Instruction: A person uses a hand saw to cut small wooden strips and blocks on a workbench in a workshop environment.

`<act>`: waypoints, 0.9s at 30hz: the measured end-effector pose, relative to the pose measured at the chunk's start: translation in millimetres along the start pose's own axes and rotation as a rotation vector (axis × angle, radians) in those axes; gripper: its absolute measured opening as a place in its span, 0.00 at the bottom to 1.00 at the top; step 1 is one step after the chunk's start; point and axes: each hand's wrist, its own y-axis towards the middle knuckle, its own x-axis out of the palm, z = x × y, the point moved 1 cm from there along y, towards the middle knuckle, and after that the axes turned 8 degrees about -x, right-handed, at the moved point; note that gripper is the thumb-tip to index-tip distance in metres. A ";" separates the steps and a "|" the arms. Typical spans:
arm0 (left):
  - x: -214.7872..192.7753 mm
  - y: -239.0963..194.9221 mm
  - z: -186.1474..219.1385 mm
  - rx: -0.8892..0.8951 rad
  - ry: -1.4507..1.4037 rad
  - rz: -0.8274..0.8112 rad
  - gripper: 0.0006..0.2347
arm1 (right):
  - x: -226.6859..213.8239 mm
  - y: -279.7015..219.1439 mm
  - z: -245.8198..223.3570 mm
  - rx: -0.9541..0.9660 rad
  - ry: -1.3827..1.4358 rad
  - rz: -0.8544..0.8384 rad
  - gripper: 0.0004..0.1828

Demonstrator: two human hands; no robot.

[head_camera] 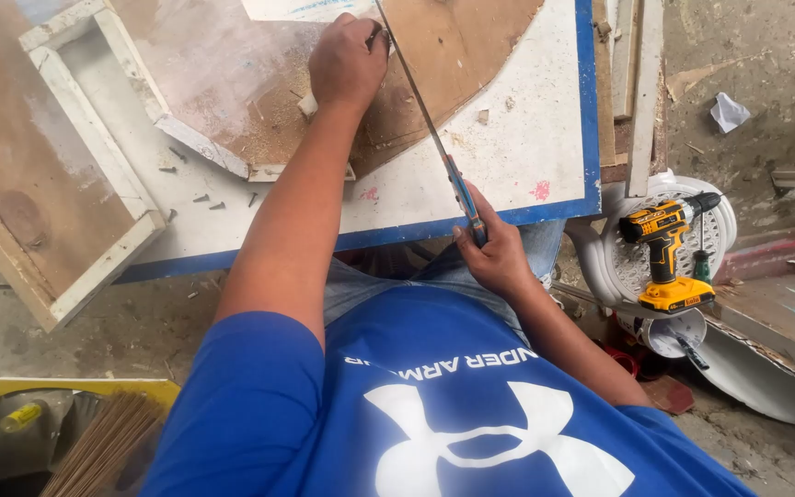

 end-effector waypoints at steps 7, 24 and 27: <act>0.9 1.6 -2.2 0.012 -0.004 -0.002 0.09 | 4.2 3.1 0.1 0.017 -0.013 -0.031 0.36; -3.6 0.2 0.9 -0.047 -0.035 -0.027 0.11 | -2.1 14.9 -26.5 0.130 -0.021 -0.034 0.36; 0.3 1.2 -1.3 -0.019 -0.019 -0.002 0.10 | 2.5 39.3 -22.2 0.105 -0.020 -0.022 0.38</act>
